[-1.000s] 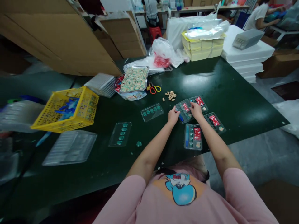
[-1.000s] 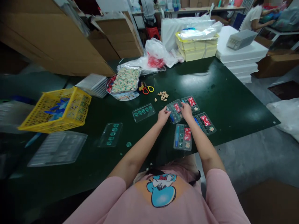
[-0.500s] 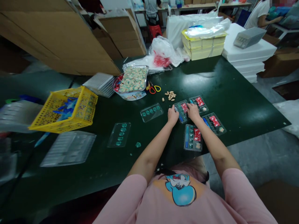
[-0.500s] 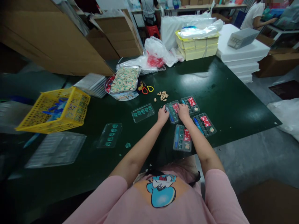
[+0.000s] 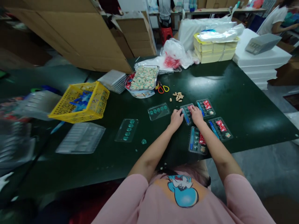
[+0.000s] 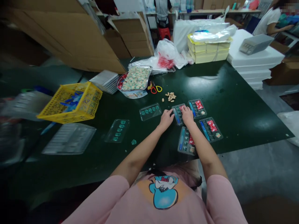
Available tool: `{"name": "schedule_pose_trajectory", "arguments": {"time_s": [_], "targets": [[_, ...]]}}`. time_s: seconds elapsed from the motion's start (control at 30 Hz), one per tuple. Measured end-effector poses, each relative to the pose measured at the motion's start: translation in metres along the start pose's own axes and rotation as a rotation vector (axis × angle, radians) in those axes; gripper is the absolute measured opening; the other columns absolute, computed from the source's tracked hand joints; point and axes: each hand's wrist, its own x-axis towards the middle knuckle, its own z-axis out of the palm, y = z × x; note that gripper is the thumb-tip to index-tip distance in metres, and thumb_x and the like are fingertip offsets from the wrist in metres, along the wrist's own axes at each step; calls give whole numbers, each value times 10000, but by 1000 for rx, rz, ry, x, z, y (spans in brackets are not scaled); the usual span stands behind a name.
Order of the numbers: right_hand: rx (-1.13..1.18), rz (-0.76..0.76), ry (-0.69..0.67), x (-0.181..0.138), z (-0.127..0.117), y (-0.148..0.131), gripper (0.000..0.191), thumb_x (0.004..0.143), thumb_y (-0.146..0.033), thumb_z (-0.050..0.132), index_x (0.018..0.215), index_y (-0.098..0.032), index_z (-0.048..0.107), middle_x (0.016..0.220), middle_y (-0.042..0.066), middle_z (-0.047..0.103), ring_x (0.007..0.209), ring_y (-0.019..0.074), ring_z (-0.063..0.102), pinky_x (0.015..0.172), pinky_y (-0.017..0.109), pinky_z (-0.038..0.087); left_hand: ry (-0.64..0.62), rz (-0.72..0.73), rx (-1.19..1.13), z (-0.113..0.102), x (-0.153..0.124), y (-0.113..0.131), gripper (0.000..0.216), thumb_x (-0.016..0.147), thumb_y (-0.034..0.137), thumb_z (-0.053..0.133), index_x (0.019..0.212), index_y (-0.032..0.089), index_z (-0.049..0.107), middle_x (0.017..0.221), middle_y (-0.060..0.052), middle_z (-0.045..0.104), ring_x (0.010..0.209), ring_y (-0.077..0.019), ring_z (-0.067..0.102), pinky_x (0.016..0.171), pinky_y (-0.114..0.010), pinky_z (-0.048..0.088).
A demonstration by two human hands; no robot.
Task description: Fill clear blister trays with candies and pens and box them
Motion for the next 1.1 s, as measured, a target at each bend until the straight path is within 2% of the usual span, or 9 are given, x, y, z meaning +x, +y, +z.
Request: {"name": "schedule_pose_trajectory", "arguments": {"time_s": [0.13, 0.27, 0.37, 0.53, 0.73, 0.8, 0.9, 1.0, 1.1], "targets": [[-25, 13, 10, -1, -3, -1, 449, 892, -71, 368, 1263, -172, 599, 1388, 141, 534, 1298, 307, 425, 983, 512, 396, 119, 42, 220, -32, -15, -42, 459, 826, 107, 460, 1274, 118, 558, 1147, -187, 540, 1088, -302, 497, 968, -451, 388], [-57, -15, 106, -6, -9, -10, 358, 909, -141, 439, 1211, -178, 627, 1391, 148, 521, 1352, 313, 356, 1031, 534, 342, 24, -81, 394, -56, -21, -79, 407, 786, 30, 402, 1130, 99, 609, 1090, -209, 574, 1054, -315, 523, 921, -465, 409], [-4, -71, 162, -12, -15, -24, 335, 899, -141, 472, 1181, -182, 648, 1384, 139, 524, 1361, 292, 354, 1068, 515, 328, -31, -46, 392, -66, -20, -87, 343, 773, 20, 402, 971, 127, 662, 990, -193, 612, 991, -304, 564, 896, -428, 427], [223, -196, 131, -25, -16, -58, 425, 880, -122, 483, 1294, -149, 577, 1363, 157, 535, 1327, 241, 421, 1108, 451, 349, -27, 44, 370, -80, -26, -66, 329, 767, 45, 428, 966, 122, 679, 952, -184, 631, 949, -308, 590, 862, -413, 449], [329, -96, 143, -35, -22, -86, 737, 850, -213, 600, 1504, -137, 271, 1463, 181, 421, 1386, 257, 353, 1122, 433, 336, 159, 178, 223, -109, -46, -13, 305, 801, 120, 458, 964, 185, 707, 886, -96, 652, 847, -241, 615, 766, -340, 481], [299, -235, 134, -36, -32, -86, 656, 859, -229, 611, 1465, -171, 365, 1442, 157, 452, 1386, 254, 348, 1116, 423, 329, 93, 278, 173, -117, -49, 2, 312, 813, 126, 454, 943, 206, 726, 864, -79, 654, 817, -222, 619, 747, -325, 488], [312, -403, 34, -39, -49, -78, 294, 909, -241, 560, 1191, -202, 632, 1141, 98, 658, 1109, 205, 584, 967, 329, 438, -17, 397, 119, -122, -50, 20, 331, 837, 134, 440, 927, 228, 745, 842, -68, 654, 787, -201, 623, 736, -311, 500], [366, -369, 52, -41, -62, -61, 178, 929, -269, 529, 941, -189, 687, 908, 59, 685, 875, 171, 629, 827, 274, 468, 62, 426, 40, -123, -51, 32, 318, 852, 158, 463, 1010, 222, 731, 907, -71, 657, 853, -201, 629, 794, -325, 515], [453, -184, 234, -35, -74, -30, 206, 919, -307, 515, 927, -178, 676, 906, 58, 690, 862, 177, 629, 817, 284, 476, 221, 446, -86, -122, -60, 39, 304, 863, 210, 521, 1120, 203, 685, 1157, -101, 618, 1075, -226, 593, 948, -384, 485]]}}
